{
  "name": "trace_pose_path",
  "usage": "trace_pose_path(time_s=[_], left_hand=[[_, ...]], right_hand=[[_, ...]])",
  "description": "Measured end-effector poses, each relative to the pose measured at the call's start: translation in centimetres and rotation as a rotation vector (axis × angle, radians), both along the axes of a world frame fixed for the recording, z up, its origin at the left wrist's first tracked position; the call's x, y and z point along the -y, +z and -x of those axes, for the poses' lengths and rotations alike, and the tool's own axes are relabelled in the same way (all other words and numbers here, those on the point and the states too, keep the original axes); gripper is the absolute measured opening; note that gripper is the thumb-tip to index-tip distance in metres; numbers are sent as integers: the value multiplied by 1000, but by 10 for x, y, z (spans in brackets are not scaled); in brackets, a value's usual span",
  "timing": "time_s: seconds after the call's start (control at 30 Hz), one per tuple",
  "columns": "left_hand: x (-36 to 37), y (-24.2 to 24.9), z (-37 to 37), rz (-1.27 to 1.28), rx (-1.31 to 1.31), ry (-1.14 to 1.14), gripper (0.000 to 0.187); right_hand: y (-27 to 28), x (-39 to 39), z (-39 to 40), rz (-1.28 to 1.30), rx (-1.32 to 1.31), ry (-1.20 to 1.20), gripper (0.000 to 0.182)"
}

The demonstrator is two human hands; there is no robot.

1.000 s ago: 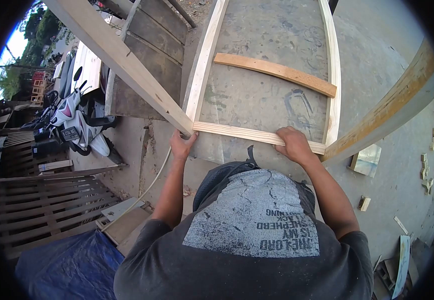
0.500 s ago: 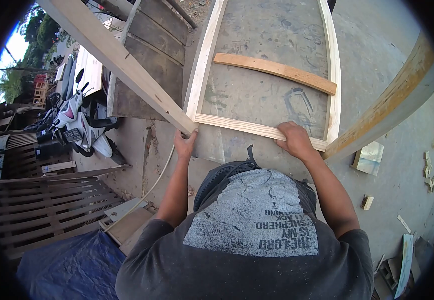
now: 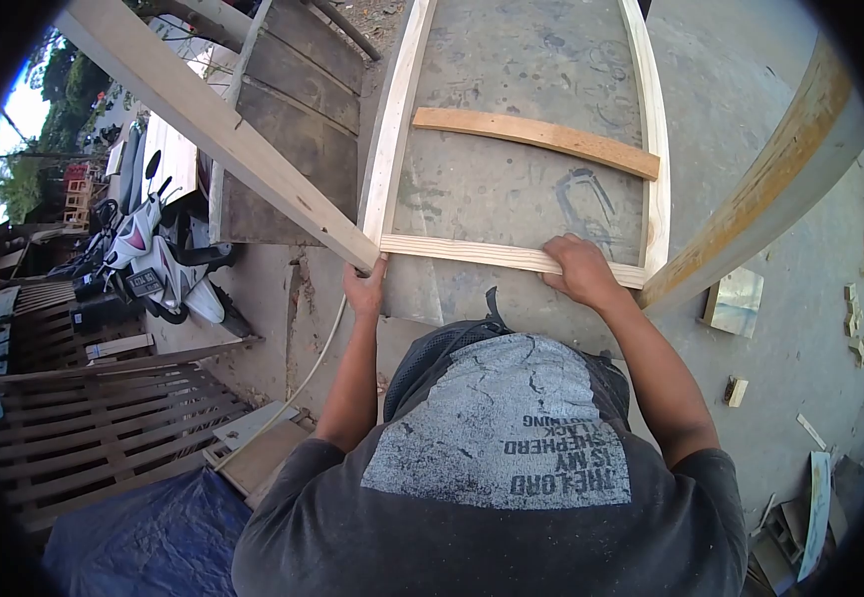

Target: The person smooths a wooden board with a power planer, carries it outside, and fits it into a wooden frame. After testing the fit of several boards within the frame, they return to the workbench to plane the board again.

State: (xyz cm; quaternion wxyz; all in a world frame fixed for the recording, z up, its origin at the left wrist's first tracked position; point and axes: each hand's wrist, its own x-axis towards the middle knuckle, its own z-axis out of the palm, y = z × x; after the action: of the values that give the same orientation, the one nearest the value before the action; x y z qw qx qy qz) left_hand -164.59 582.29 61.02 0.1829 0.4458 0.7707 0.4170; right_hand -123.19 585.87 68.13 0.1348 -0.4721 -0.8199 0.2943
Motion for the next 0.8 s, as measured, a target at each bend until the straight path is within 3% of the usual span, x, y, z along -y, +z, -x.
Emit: trace_pose_path(time_s=[0.37, 0.67, 0.8], left_hand=[[0, 13, -8, -28, 100, -8, 47], [8, 4, 13, 6, -31, -125, 48], [9, 8, 13, 60, 66, -137, 49]], right_hand=[[-3, -1, -2, 15, -30, 27, 37], [6, 5, -1, 22, -22, 51, 37], [5, 5, -1, 23, -21, 55, 37]])
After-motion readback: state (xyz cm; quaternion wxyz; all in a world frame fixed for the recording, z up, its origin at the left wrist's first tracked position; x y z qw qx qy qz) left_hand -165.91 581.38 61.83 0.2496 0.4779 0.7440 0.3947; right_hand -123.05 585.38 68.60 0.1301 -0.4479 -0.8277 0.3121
